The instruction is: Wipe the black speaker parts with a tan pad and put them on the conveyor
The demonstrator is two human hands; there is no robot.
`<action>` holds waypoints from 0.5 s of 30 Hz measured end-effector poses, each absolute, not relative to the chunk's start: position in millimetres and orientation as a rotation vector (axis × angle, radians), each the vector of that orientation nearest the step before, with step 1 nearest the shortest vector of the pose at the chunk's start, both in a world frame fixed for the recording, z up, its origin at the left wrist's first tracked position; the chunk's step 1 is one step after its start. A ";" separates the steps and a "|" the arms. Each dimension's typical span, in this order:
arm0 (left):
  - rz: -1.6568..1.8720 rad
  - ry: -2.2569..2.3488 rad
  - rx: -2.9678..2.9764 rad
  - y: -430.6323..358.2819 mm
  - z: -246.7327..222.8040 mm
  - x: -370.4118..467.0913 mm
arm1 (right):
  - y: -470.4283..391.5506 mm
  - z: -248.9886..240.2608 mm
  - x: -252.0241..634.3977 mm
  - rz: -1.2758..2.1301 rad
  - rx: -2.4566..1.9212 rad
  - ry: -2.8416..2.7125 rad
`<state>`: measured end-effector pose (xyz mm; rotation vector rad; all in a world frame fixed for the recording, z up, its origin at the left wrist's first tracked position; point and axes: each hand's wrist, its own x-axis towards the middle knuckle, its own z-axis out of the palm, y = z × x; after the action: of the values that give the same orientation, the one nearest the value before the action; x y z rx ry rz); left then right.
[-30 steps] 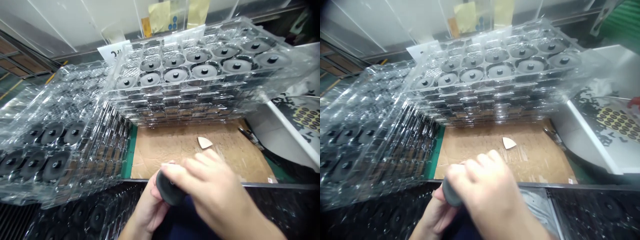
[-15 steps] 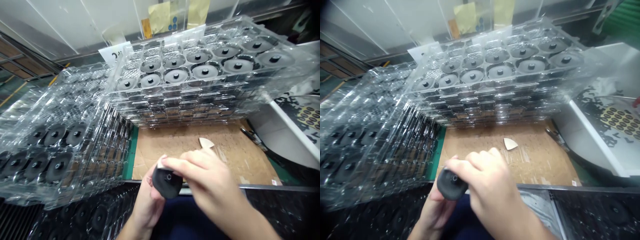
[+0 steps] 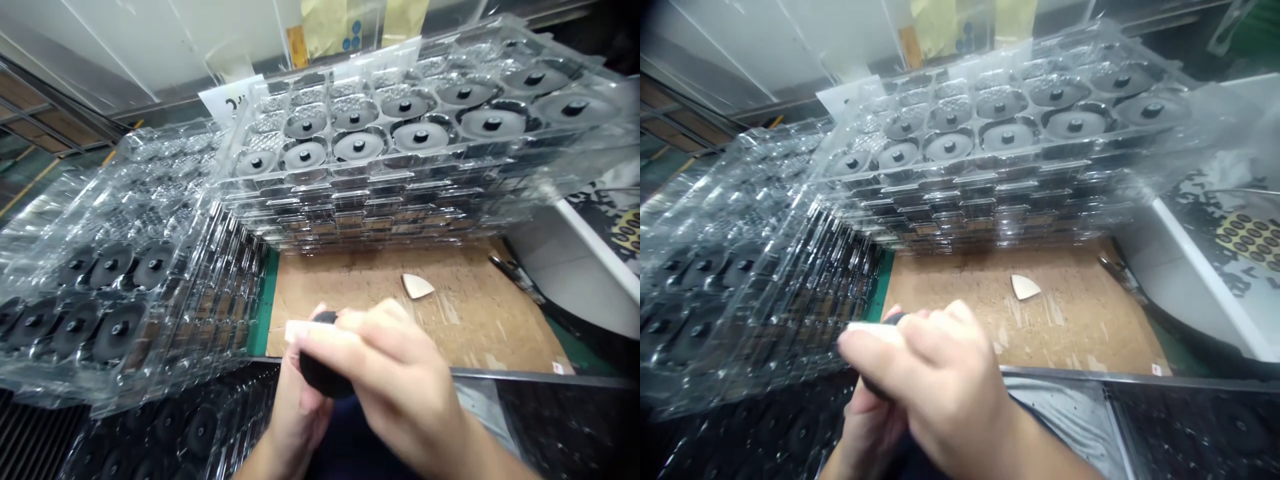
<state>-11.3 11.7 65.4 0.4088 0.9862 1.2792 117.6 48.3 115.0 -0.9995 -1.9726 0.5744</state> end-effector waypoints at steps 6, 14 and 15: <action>1.376 0.795 0.422 12.3 63.0 -22.0 | 45.7 55.4 146.8 0.876 -1.390 -1.849; 1.324 0.803 0.383 14.4 67.7 -18.4 | 24.6 4.8 151.8 0.949 -1.495 -1.859; 1.313 0.817 0.386 14.4 68.1 -17.1 | 27.6 19.7 151.7 0.922 -1.515 -1.813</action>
<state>-17.1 14.4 68.1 0.3856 0.8174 1.3129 151.7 27.6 19.7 -1.5155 -1.8132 0.9218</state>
